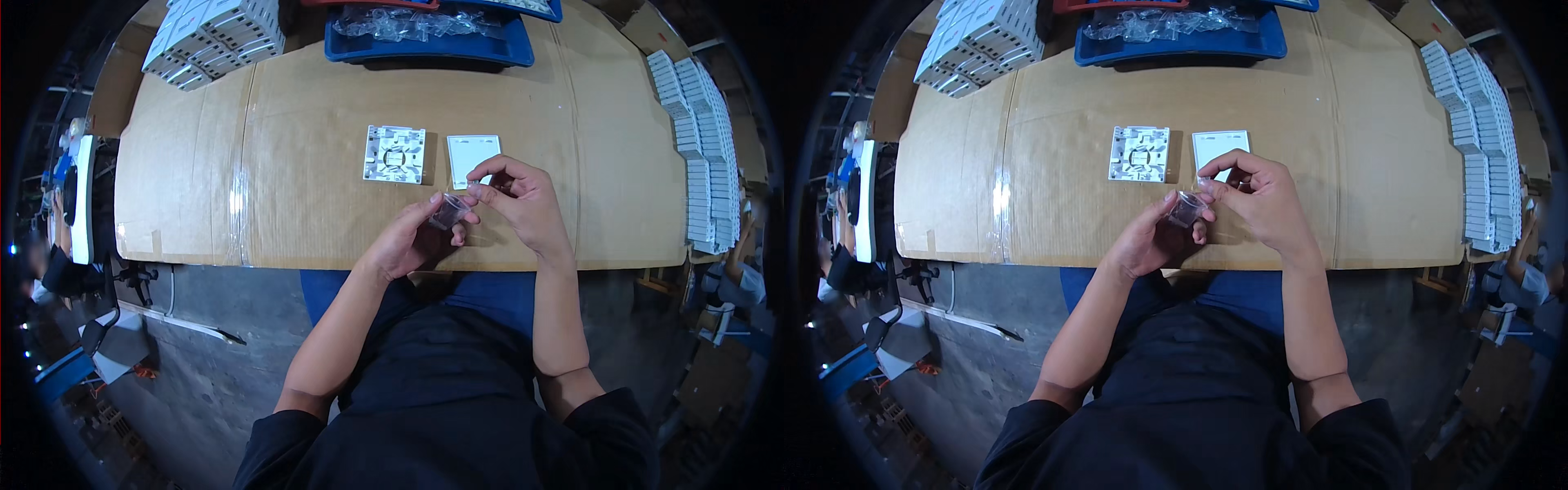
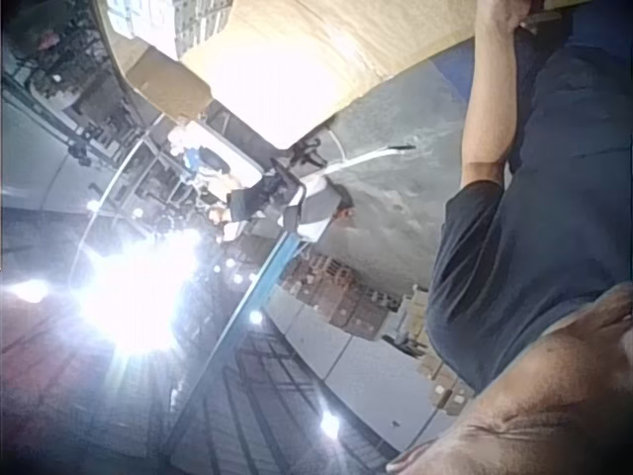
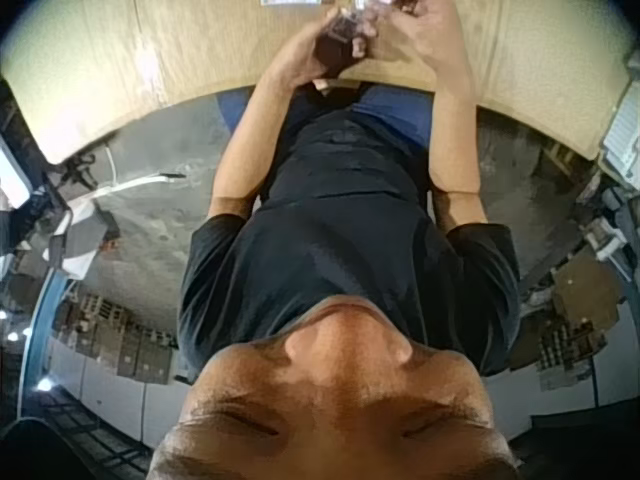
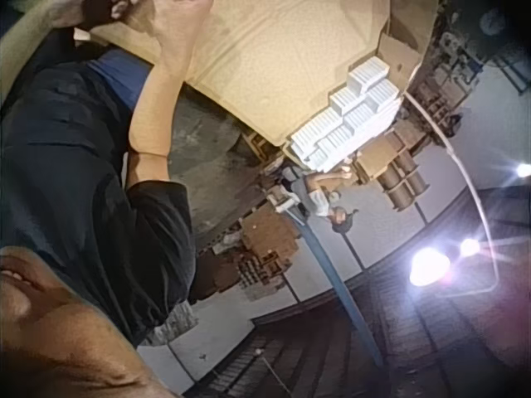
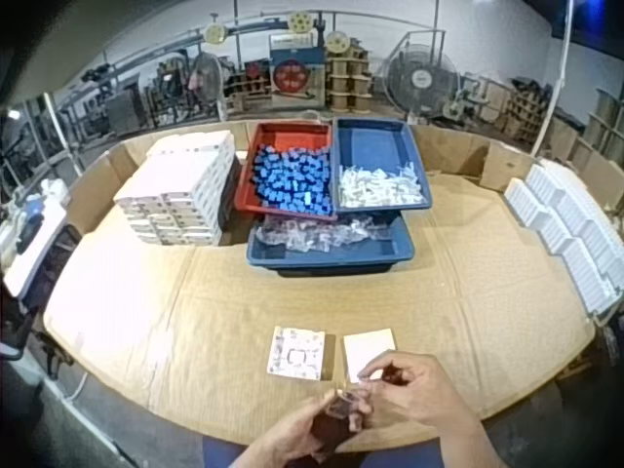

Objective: The person is assembling and packaging small electronic or mechanical components into white cardboard boxes.

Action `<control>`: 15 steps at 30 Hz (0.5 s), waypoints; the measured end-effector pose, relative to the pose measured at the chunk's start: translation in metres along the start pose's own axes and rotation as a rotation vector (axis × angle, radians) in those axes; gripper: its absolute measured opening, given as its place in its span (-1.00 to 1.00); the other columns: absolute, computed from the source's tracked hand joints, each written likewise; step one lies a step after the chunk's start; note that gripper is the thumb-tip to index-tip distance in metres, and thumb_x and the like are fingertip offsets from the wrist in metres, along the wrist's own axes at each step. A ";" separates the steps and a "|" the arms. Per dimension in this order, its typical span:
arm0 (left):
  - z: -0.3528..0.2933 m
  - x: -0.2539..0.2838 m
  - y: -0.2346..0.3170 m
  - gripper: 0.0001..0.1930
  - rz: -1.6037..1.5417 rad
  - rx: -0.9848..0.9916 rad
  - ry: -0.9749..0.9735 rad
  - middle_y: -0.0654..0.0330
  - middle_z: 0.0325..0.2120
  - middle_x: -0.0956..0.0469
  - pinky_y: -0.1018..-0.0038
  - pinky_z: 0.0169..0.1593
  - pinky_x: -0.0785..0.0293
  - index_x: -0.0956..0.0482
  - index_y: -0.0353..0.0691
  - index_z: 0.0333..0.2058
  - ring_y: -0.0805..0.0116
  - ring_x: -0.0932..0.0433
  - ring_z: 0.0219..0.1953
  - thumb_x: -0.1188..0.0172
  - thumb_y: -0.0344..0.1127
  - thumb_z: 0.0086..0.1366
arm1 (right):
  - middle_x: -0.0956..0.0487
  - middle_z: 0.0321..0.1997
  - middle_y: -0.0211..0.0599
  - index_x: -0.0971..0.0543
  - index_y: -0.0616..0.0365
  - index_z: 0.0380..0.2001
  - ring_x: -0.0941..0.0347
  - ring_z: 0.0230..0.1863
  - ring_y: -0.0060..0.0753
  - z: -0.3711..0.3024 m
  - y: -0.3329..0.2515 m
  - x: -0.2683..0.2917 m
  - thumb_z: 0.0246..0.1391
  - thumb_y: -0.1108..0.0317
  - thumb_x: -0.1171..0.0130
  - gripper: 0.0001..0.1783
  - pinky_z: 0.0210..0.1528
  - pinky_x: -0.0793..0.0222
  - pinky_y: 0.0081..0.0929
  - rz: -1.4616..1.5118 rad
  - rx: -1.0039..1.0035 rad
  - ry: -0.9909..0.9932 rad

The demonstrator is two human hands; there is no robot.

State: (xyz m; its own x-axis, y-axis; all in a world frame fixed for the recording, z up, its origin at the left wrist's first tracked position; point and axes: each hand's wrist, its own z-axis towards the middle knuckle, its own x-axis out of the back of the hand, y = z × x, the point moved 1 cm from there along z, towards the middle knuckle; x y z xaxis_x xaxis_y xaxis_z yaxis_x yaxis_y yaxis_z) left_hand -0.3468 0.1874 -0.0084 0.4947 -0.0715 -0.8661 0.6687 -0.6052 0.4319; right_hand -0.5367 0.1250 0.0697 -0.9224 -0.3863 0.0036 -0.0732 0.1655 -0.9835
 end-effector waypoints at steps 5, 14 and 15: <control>0.000 0.001 -0.001 -0.49 -0.012 0.019 -0.036 0.17 -0.08 -0.64 0.31 0.06 -0.45 -0.54 -0.23 0.07 0.34 -0.55 -0.19 0.05 0.13 0.57 | -0.66 -0.34 -0.45 -0.69 0.23 -0.20 -0.48 -0.39 -0.74 -0.001 -0.009 -0.004 0.17 0.58 -0.34 -0.87 -0.36 -0.35 -0.63 -0.253 0.038 -0.012; 0.000 0.000 -0.001 -0.53 -0.035 0.017 -0.029 0.19 -0.06 -0.64 0.32 0.04 -0.46 -0.55 -0.20 0.08 0.35 -0.54 -0.19 0.00 0.09 0.56 | -0.62 -0.21 -0.34 -0.69 0.27 -0.26 -0.51 -0.39 -0.61 0.005 -0.019 -0.006 0.13 0.59 -0.34 -0.91 -0.31 -0.43 -0.57 -0.352 0.069 -0.216; 0.000 0.001 -0.002 -0.54 -0.031 0.015 -0.017 0.16 -0.08 -0.65 0.38 -0.01 -0.47 -0.56 -0.26 0.10 0.37 -0.55 -0.22 -0.02 0.04 0.57 | -0.63 -0.15 -0.36 -0.70 0.27 -0.26 -0.53 -0.28 -0.62 0.006 -0.017 -0.005 0.10 0.60 -0.36 -0.89 -0.24 -0.45 -0.59 -0.277 0.003 -0.253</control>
State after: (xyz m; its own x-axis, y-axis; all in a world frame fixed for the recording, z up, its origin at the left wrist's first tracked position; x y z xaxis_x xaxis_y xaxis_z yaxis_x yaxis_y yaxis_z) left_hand -0.3477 0.1883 -0.0107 0.4643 -0.0652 -0.8833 0.6755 -0.6189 0.4008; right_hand -0.5282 0.1188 0.0853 -0.7448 -0.6280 0.2254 -0.3057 0.0209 -0.9519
